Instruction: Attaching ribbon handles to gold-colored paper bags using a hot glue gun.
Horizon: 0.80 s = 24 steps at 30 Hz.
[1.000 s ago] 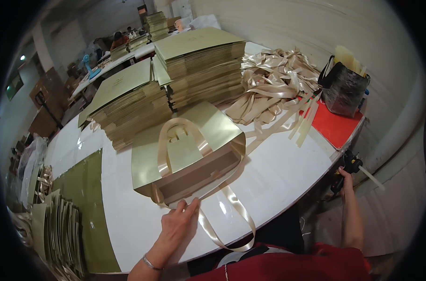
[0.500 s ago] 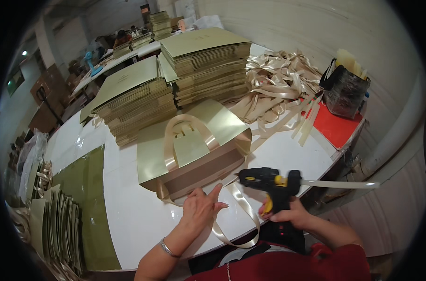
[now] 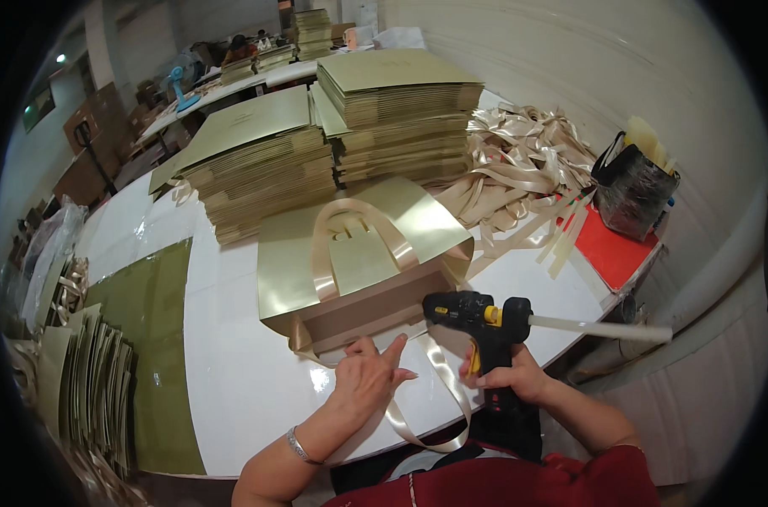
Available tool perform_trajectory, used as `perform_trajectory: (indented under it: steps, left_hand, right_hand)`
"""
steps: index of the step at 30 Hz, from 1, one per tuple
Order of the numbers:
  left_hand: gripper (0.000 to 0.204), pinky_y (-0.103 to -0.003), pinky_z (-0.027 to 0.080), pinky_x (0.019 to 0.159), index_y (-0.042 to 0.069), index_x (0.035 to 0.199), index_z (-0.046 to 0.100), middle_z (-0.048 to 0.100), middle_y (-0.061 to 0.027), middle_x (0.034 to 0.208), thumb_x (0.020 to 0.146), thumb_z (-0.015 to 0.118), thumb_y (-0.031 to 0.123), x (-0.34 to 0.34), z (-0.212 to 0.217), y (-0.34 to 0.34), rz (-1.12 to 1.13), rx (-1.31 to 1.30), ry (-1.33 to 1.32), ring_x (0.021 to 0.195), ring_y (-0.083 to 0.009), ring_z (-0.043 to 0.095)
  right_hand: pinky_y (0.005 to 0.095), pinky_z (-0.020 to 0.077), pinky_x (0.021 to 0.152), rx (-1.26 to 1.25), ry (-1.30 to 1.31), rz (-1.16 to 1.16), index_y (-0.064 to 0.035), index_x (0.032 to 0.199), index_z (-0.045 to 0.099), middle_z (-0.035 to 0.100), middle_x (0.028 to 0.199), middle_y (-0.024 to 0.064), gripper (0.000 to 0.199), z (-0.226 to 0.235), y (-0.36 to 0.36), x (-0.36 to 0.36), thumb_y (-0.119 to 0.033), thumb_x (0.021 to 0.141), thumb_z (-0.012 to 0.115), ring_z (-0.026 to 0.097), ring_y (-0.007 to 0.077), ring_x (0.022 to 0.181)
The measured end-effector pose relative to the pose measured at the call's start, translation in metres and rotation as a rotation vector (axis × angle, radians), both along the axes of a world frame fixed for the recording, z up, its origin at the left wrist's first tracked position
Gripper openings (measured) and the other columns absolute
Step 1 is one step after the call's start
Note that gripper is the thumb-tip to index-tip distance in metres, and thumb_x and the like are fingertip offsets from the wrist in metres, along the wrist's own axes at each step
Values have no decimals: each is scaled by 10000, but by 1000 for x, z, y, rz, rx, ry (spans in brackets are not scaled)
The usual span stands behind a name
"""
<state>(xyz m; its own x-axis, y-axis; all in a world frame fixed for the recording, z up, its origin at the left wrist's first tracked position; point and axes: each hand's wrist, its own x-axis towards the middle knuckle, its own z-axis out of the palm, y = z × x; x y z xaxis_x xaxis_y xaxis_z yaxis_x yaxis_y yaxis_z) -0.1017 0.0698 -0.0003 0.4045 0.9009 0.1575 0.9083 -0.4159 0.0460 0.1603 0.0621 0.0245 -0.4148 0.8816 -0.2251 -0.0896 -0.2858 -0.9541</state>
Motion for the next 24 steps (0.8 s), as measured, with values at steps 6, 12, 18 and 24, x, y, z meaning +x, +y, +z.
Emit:
perform_trajectory:
  steps: [6,12,18,24]
  left_hand:
    - [318,-371,537,543,111,1057,616,624,-118,917,798,702,274,-45,14,-20,81,-63,-158,667,-300,668]
    - [153,-332,507,503,82,818,596,599,-50,815,701,667,13,-76,-4,-28,-3,320,-374,618,-228,626]
    - [150,-321,508,495,72,773,609,618,-47,779,679,696,-6,-76,-20,-26,-3,345,-429,604,-226,636]
    - [145,-309,503,491,74,787,611,619,-41,801,688,693,7,-81,-22,-29,-14,332,-424,612,-208,636]
  right_hand:
    - [320,512,812,-106,-52,95,0,1107,544,634,937,93,430,1,-7,8,3,697,676,631,180,876]
    - [308,486,884,-46,57,196,-5,1175,517,616,1094,102,484,3,-8,-16,21,711,651,604,172,982]
    - [304,500,820,-171,54,309,15,1128,515,636,941,100,447,-4,-7,-55,14,710,675,618,162,872]
    - [330,514,827,-133,-52,293,6,1158,492,627,960,105,484,1,-14,-50,33,706,662,627,198,887]
